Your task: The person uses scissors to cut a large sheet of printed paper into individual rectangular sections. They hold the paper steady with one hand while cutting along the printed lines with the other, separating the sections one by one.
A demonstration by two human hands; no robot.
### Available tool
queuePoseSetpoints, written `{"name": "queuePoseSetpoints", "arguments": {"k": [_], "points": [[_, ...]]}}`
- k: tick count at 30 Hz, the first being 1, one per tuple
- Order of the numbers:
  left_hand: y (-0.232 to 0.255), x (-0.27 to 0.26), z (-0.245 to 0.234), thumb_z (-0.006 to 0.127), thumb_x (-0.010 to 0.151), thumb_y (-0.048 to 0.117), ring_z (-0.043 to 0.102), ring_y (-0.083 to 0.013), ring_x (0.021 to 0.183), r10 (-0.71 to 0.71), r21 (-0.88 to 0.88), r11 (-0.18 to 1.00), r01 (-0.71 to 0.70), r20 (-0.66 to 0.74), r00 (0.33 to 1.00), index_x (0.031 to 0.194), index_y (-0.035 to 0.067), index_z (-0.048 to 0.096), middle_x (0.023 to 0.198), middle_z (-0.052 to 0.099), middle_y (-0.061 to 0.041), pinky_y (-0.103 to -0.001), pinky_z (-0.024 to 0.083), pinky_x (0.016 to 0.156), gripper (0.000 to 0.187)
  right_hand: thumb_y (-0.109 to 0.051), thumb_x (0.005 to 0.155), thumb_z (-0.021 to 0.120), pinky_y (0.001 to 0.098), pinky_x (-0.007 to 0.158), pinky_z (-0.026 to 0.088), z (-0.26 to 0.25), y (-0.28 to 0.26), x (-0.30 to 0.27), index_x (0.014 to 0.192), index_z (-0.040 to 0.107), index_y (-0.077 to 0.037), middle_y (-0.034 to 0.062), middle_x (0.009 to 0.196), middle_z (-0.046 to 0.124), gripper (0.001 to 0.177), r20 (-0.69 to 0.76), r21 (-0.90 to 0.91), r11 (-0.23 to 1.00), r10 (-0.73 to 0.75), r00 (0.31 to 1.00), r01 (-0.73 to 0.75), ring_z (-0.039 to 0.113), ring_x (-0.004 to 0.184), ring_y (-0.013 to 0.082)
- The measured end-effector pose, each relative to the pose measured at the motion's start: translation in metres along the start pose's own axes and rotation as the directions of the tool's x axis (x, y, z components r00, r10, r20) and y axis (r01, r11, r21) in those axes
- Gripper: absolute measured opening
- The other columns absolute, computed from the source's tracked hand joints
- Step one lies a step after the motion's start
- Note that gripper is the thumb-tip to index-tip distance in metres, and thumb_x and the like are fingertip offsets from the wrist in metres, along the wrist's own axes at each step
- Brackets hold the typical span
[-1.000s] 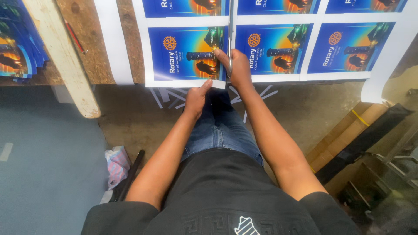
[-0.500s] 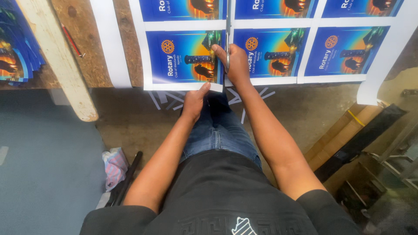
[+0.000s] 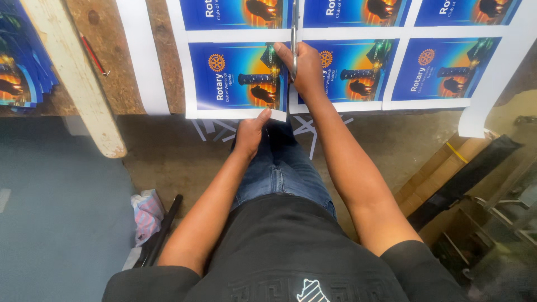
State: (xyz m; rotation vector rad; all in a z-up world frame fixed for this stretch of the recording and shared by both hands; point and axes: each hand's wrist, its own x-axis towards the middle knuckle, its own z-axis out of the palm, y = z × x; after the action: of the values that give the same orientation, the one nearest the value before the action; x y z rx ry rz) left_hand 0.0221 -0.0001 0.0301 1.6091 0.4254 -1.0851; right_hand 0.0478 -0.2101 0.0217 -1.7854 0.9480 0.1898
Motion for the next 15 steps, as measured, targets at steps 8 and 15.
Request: {"name": "queuePoseSetpoints", "arguments": {"k": [8,15], "points": [[0.004,-0.001,-0.001,0.073,0.088,0.038,0.07,-0.0177,0.103,-0.02,0.039,0.999,0.02,-0.021,1.0,0.11,0.007,0.077,0.109,0.076,-0.005,-0.033,0.052,0.101,0.038,-0.069,0.09,0.059,0.0325,0.057,0.035,-0.002,-0.009,0.008,0.076,0.048,-0.016,-0.0018,0.071,0.053,0.056,0.001,0.01,1.0,0.02,1.0,-0.02,0.049,0.064,0.0109],[0.004,-0.002,-0.001,0.073,0.089,0.036,0.07,-0.0201,0.106,0.005,0.018,1.0,-0.005,0.003,1.0,0.115,0.006,0.074,0.112,0.076,-0.006,-0.034,0.052,0.102,0.04,-0.067,0.089,0.063,0.0303,0.056,0.035,-0.009,-0.02,0.024,0.076,0.046,-0.019,-0.0027,0.071,0.054,0.053,0.008,0.067,0.996,0.055,0.998,-0.055,0.051,0.064,0.0087]]}}
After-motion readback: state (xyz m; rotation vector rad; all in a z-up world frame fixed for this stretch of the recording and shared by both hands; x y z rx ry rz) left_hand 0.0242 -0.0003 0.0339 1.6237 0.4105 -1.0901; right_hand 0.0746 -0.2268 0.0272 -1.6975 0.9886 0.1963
